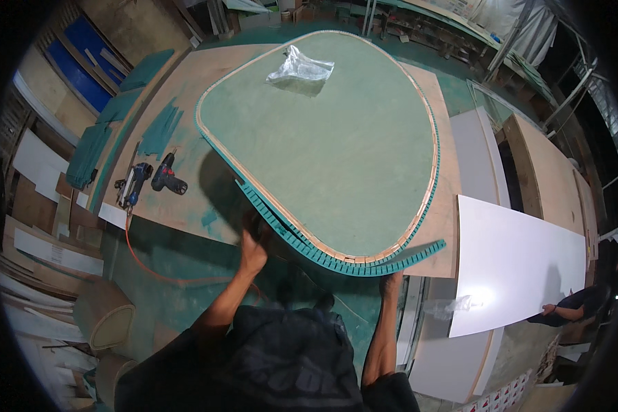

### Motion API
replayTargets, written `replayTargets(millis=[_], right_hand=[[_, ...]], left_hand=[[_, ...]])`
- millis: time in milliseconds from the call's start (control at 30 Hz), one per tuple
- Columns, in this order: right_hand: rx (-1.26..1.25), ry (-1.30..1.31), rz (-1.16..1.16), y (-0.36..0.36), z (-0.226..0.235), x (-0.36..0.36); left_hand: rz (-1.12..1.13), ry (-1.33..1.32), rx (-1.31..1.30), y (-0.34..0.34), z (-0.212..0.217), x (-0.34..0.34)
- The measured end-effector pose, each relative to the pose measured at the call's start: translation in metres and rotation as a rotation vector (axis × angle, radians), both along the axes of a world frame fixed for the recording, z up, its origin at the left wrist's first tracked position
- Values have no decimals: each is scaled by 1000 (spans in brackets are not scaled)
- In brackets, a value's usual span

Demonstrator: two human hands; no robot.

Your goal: The person applies adhesive and staples trim onto a wooden furniture piece, then picks up and examines green textured panels.

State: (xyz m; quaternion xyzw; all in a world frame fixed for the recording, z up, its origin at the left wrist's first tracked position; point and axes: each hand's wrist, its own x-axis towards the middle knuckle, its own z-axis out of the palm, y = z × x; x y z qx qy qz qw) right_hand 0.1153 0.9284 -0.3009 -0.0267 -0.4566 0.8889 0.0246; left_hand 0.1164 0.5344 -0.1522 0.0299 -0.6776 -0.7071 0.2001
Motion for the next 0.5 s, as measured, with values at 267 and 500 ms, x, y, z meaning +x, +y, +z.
replayTargets(millis=[267, 500], right_hand=[[333, -126, -192, -14, -15, -7], [374, -125, -44, -29, 16, -7]], left_hand=[[51, -38, -92, 5, 11, 6], [18, -61, -135, -19, -10, 10]])
